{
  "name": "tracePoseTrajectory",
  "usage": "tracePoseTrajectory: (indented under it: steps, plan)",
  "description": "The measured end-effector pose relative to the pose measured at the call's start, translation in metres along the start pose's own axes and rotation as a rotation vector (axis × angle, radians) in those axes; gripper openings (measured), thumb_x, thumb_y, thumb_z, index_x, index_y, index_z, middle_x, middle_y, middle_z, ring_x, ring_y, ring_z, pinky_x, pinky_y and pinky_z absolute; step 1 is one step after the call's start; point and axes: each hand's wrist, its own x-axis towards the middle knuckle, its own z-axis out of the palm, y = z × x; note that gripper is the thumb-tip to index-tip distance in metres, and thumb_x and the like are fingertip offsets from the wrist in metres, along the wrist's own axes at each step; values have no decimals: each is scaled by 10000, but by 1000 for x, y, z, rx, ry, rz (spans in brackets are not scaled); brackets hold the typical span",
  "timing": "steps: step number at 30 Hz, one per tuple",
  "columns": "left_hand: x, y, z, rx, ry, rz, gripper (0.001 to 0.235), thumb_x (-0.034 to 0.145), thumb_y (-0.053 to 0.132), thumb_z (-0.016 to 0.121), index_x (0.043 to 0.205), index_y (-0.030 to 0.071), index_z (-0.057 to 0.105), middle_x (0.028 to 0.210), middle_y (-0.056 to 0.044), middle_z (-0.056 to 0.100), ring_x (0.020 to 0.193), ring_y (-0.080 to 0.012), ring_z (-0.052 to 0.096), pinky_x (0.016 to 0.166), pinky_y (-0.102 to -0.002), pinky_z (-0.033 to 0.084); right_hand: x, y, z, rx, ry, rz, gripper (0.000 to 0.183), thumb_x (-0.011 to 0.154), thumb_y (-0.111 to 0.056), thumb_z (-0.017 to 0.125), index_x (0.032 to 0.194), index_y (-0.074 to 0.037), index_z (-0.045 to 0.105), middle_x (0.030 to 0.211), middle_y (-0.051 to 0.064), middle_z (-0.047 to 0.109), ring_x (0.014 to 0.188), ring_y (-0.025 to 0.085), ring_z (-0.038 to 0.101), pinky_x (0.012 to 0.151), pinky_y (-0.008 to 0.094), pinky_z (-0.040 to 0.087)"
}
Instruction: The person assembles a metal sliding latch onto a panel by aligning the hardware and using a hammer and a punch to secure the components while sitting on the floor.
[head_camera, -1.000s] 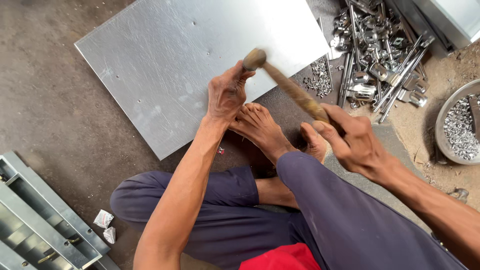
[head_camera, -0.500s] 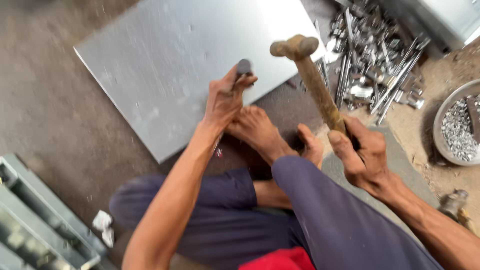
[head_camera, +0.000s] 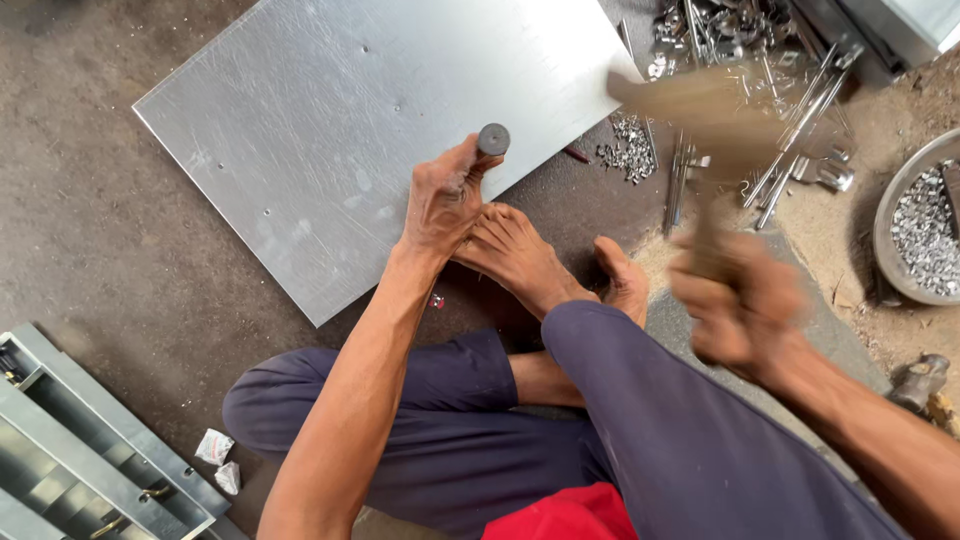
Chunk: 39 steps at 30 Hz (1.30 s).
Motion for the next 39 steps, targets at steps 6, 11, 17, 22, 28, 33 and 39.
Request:
tracePoseTrajectory:
  steps: [6,11,17,22,28,33,39]
  plan:
    - [6,-7,5,-106,107,103,275,1018,56,635,1291,30,618,1044,-122,778,945,-209,780,752,-305,667,-4,-4,0,-75,139,-106,334,1057,-260,505,1190,27,612,593,-20,468,470,87,423,431,298,349]
    - [1,-10,8,109,-15,21,109,1040,108,680,1143,74,681,899,-98,784,726,-193,753,632,-324,610,3,5,9,-53,-76,79,217,1037,-217,516,1042,-33,632,563,11,518,418,102,428,372,294,350]
    - [-59,-38,-61,668,671,-166,459,949,-69,504,1368,25,667,1073,-122,734,879,-243,684,745,-402,567,84,67,17,-198,111,213,368,1105,-285,659,912,18,579,610,31,501,470,140,470,420,340,385]
    - [-104,-47,-103,388,1096,-342,385,1210,307,460,1245,-39,627,1221,-150,751,1109,-268,730,939,-401,579,166,95,26,-151,167,174,414,858,-289,882,1043,-20,628,896,73,688,754,150,672,645,294,568]
    - [-129,-22,-103,337,1174,-287,319,1204,233,461,1226,-59,586,1293,-182,708,1137,-257,746,955,-343,630,135,77,8,-422,61,146,306,1033,-268,731,1054,21,632,830,100,658,613,178,627,499,333,501]
    - [-86,-19,-87,-221,937,-185,338,1141,328,495,1136,25,644,1083,-102,734,1000,-181,773,898,-323,692,84,45,41,-276,-218,12,299,1088,-266,627,930,-14,596,613,68,475,489,140,447,376,297,383]
    - [-18,-20,-68,-269,755,-109,184,1095,213,566,1150,53,637,989,-63,774,978,-166,784,884,-314,677,78,5,78,-157,-310,-141,407,1016,-245,620,1323,21,601,681,52,589,521,131,500,461,313,431]
